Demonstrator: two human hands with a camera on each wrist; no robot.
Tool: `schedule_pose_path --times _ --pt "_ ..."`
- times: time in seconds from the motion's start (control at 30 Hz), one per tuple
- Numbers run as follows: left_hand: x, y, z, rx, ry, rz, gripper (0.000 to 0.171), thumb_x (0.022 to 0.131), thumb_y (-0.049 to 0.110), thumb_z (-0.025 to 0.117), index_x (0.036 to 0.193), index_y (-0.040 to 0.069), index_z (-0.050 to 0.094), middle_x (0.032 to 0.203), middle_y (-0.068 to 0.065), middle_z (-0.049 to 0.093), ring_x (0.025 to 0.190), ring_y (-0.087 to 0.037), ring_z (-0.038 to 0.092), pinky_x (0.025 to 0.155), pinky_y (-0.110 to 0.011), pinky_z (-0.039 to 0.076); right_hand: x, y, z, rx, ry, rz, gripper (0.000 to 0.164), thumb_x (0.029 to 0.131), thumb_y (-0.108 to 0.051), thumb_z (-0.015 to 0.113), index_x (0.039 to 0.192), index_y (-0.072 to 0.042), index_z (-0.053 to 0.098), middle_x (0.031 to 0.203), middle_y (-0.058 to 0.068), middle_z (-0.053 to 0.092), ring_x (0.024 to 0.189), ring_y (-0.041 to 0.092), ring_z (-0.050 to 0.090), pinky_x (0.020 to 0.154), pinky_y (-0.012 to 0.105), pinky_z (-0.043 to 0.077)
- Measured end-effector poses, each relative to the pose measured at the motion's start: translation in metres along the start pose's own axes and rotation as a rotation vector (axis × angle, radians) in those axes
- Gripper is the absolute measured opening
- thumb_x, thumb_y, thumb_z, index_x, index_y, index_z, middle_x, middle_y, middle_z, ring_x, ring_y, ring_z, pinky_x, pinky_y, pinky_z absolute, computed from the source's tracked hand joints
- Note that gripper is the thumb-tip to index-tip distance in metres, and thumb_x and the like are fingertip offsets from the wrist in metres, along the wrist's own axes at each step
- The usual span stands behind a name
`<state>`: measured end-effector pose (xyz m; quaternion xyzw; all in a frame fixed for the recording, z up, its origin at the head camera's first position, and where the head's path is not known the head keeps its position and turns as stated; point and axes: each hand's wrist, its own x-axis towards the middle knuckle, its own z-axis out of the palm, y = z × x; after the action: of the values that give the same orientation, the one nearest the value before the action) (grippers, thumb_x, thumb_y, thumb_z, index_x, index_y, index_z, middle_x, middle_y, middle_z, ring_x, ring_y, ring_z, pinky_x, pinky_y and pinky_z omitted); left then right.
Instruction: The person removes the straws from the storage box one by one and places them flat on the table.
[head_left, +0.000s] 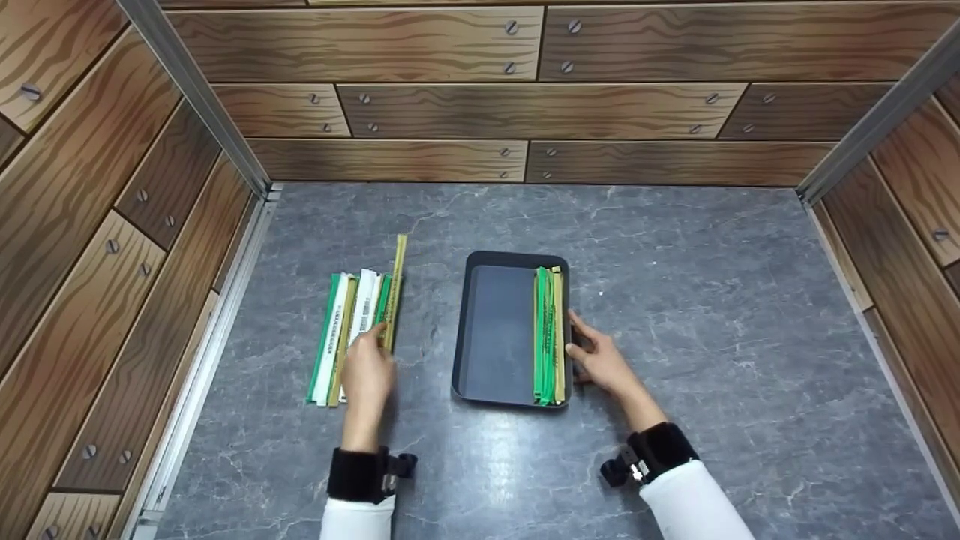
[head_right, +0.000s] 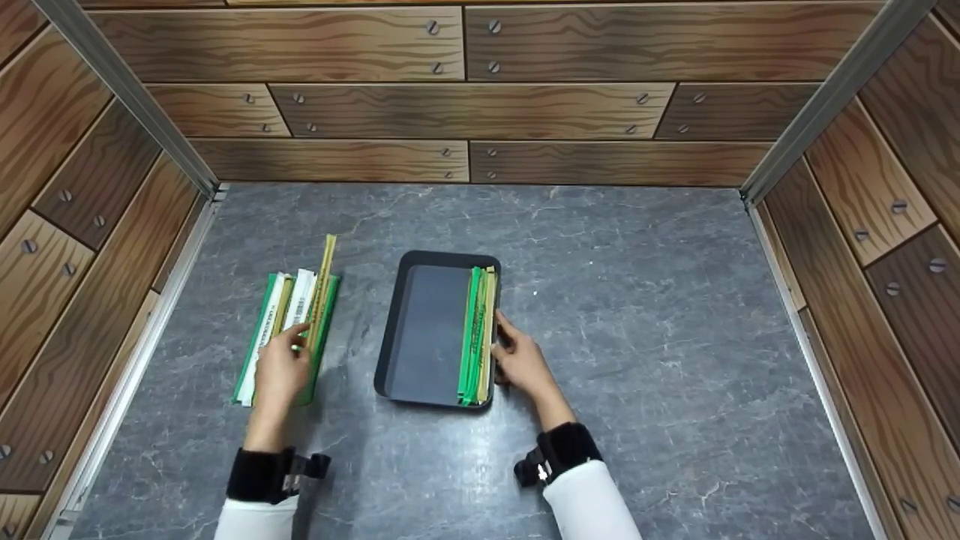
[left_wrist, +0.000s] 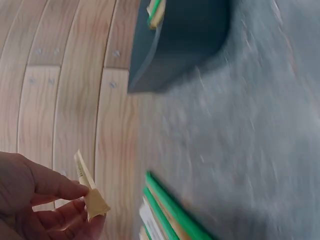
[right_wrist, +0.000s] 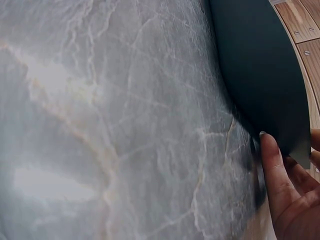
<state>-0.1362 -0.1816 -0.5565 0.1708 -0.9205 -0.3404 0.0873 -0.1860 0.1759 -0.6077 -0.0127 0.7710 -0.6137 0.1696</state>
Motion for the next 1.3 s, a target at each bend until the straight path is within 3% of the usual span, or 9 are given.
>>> schedule_pose_path --times 0.2,0.33,0.67,0.87,1.0,1.13,1.3 --pt "0.002 -0.022 0.003 0.050 -0.054 -0.087 0.037 0.090 -0.007 0.050 0.122 0.000 0.067 0.105 -0.021 0.069 0.094 -0.037 0.066 0.071 -0.052 0.053 -0.003 -0.009 -0.001 -0.005 -0.008 0.017 0.066 0.097 0.003 0.052 0.155 -0.013 0.025 0.154 0.031 0.022 0.115 0.046 0.056 0.063 0.043 0.059" --pt "0.000 -0.031 0.009 0.077 -0.066 -0.110 0.034 0.091 -0.006 0.050 0.120 -0.001 0.068 0.109 -0.023 0.068 0.095 -0.040 0.065 0.073 -0.054 0.052 -0.004 -0.010 -0.001 0.010 -0.015 0.030 0.066 0.098 0.003 0.052 0.156 -0.013 0.024 0.155 0.029 0.021 0.111 0.044 0.058 0.064 0.044 0.059" --pt "-0.002 -0.036 0.015 0.137 -0.052 -0.072 0.028 0.095 0.000 0.051 0.116 0.000 0.070 0.111 -0.027 0.066 0.094 -0.045 0.064 0.070 -0.058 0.051 0.000 0.000 -0.001 -0.013 0.000 0.007 0.066 0.098 0.002 0.051 0.156 -0.014 0.024 0.155 0.028 0.022 0.103 0.039 0.063 0.062 0.043 0.059" --pt "-0.001 -0.037 0.014 0.181 -0.016 -0.051 0.027 0.095 -0.001 0.052 0.115 0.001 0.071 0.105 -0.026 0.067 0.086 -0.042 0.066 0.064 -0.056 0.051 0.000 0.000 -0.001 -0.074 0.002 -0.010 0.064 0.098 0.000 0.052 0.155 -0.012 0.025 0.153 0.032 0.024 0.110 0.041 0.059 0.061 0.040 0.059" --pt "-0.002 -0.031 0.013 0.210 0.045 0.002 0.022 0.096 0.001 0.053 0.108 -0.003 0.071 0.094 -0.025 0.067 0.080 -0.043 0.065 0.060 -0.056 0.051 0.001 0.000 -0.001 -0.090 0.007 -0.030 0.065 0.098 0.000 0.054 0.155 -0.011 0.025 0.152 0.033 0.025 0.115 0.044 0.056 0.065 0.040 0.059" --pt "-0.008 -0.013 0.017 0.169 0.070 0.112 0.019 0.093 -0.002 0.055 0.103 -0.005 0.070 0.090 -0.024 0.065 0.076 -0.041 0.065 0.060 -0.053 0.053 0.001 0.000 -0.001 -0.085 0.008 -0.052 0.066 0.097 0.001 0.055 0.155 -0.009 0.025 0.152 0.033 0.025 0.122 0.047 0.051 0.074 0.040 0.058" --pt "-0.020 0.027 0.036 0.154 -0.018 0.304 0.027 0.091 -0.001 0.058 0.117 0.000 0.067 0.101 -0.020 0.067 0.078 -0.033 0.066 0.065 -0.043 0.056 0.002 0.001 -0.001 -0.085 0.011 -0.037 0.065 0.097 0.001 0.054 0.155 -0.010 0.027 0.152 0.031 0.027 0.122 0.046 0.050 0.068 0.040 0.059"
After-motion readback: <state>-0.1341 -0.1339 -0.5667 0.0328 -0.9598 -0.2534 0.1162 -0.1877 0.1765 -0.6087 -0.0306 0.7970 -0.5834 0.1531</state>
